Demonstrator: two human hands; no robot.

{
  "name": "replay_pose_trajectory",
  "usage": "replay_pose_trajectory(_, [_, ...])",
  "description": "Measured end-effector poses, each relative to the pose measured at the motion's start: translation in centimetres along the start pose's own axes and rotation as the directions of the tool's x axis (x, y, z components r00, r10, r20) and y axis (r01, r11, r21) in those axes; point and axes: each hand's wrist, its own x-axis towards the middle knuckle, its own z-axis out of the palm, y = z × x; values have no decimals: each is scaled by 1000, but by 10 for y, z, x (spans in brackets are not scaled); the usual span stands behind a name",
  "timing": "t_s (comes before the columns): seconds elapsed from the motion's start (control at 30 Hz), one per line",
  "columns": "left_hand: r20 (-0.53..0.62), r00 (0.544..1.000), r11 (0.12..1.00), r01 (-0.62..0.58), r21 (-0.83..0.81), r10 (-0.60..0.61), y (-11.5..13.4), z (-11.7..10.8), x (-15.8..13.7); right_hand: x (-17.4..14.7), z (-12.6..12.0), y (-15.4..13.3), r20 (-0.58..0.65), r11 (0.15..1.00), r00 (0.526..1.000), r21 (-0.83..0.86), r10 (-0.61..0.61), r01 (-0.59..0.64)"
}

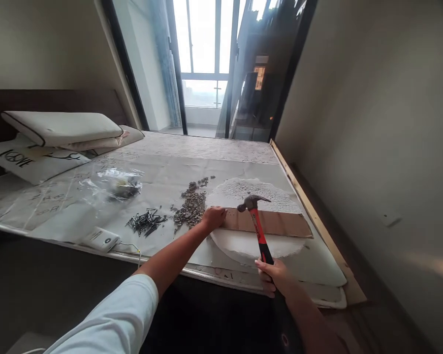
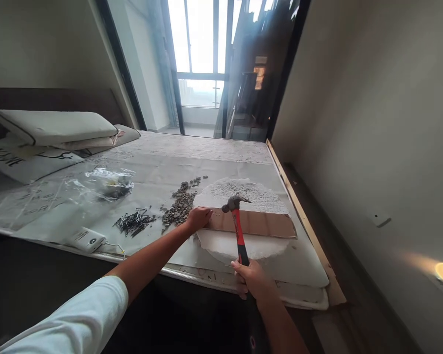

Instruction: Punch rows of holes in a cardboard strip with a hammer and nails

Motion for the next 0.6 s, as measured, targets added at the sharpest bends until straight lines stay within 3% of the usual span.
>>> replay_pose_trajectory(0.4, [26,999,999,43,4,-43,9,3,-7,-4,2,10,-28,989,998,-136,47,-50])
replay_pose_trajectory(0.6, [16,1000,999,17,-45,-17,8,3,-9,-13,6,-21,-111,962,989,-245,95,-120])
